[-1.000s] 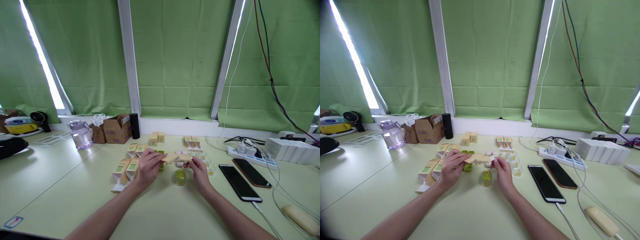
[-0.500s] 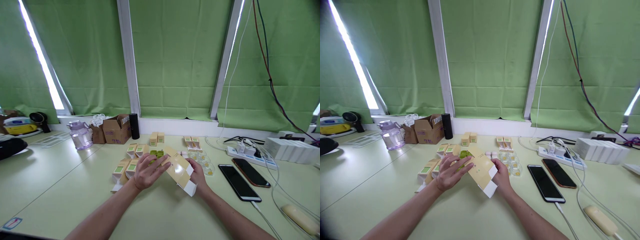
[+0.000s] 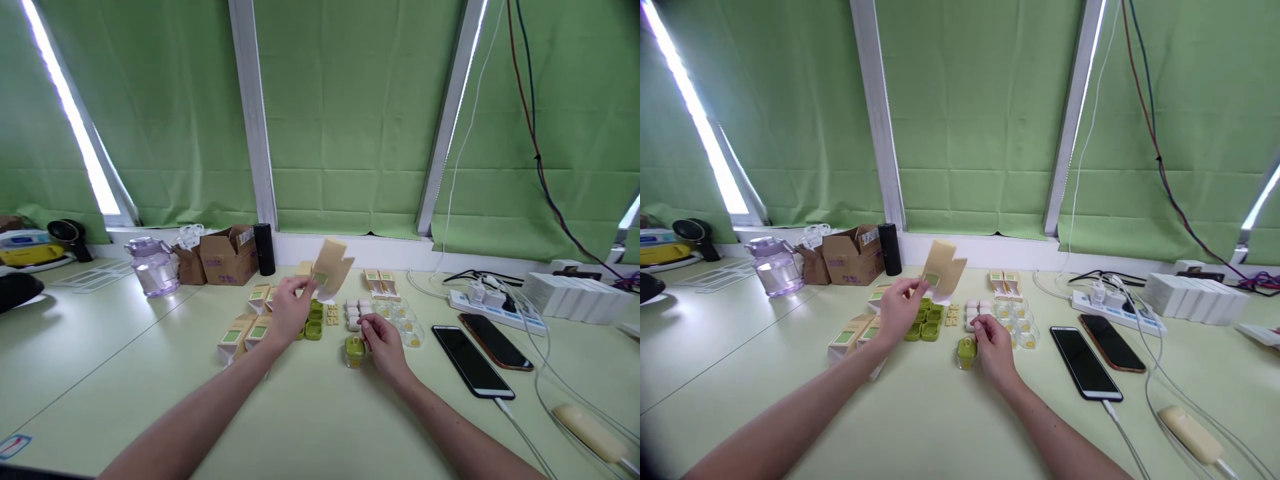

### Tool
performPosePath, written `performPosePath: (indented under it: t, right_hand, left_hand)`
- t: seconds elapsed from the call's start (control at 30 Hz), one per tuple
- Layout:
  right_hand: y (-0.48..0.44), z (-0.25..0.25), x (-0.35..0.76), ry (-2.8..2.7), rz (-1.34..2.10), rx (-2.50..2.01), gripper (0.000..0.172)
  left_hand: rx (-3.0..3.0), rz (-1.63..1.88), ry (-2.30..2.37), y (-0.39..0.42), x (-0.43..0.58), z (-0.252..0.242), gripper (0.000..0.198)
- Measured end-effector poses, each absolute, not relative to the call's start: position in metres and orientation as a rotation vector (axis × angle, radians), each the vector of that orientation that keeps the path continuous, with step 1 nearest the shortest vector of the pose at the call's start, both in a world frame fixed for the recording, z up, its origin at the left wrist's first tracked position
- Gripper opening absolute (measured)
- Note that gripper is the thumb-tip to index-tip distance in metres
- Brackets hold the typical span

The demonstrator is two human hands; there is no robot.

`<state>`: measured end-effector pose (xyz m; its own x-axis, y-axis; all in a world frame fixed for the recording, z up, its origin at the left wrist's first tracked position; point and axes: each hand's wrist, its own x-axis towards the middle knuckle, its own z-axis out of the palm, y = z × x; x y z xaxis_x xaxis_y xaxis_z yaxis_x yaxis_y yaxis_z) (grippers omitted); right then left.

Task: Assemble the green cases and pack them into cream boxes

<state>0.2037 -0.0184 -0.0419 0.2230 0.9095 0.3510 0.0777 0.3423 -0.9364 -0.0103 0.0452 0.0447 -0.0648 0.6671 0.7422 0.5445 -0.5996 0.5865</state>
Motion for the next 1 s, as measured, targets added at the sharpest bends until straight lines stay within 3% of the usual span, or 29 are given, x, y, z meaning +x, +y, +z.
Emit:
performPosePath:
  t: [0.07,0.23,0.4,0.47,1.0]
  right_hand:
    - [-0.019,-0.041,0.204,-1.213,0.760,-1.065,0.042]
    - [-0.020,-0.040,0.203,-1.208,0.767,-1.057,0.043]
    - [-0.021,-0.037,0.204,-1.198,0.768,-1.068,0.044]
    - [-0.021,-0.036,0.204,-1.200,0.762,-1.075,0.043]
    - [-0.022,-0.032,0.203,-1.169,0.796,-1.057,0.043]
  left_hand:
    - [1.900,1.494,1.501,0.062,0.000,0.056,0.032]
    - [1.772,1.285,1.643,0.118,0.034,0.068,0.039]
    - [1.661,1.036,1.738,0.167,0.070,0.056,0.030]
    - [1.639,0.957,1.751,0.179,0.082,0.049,0.035]
    - [1.897,0.751,1.766,0.205,0.106,-0.002,0.039]
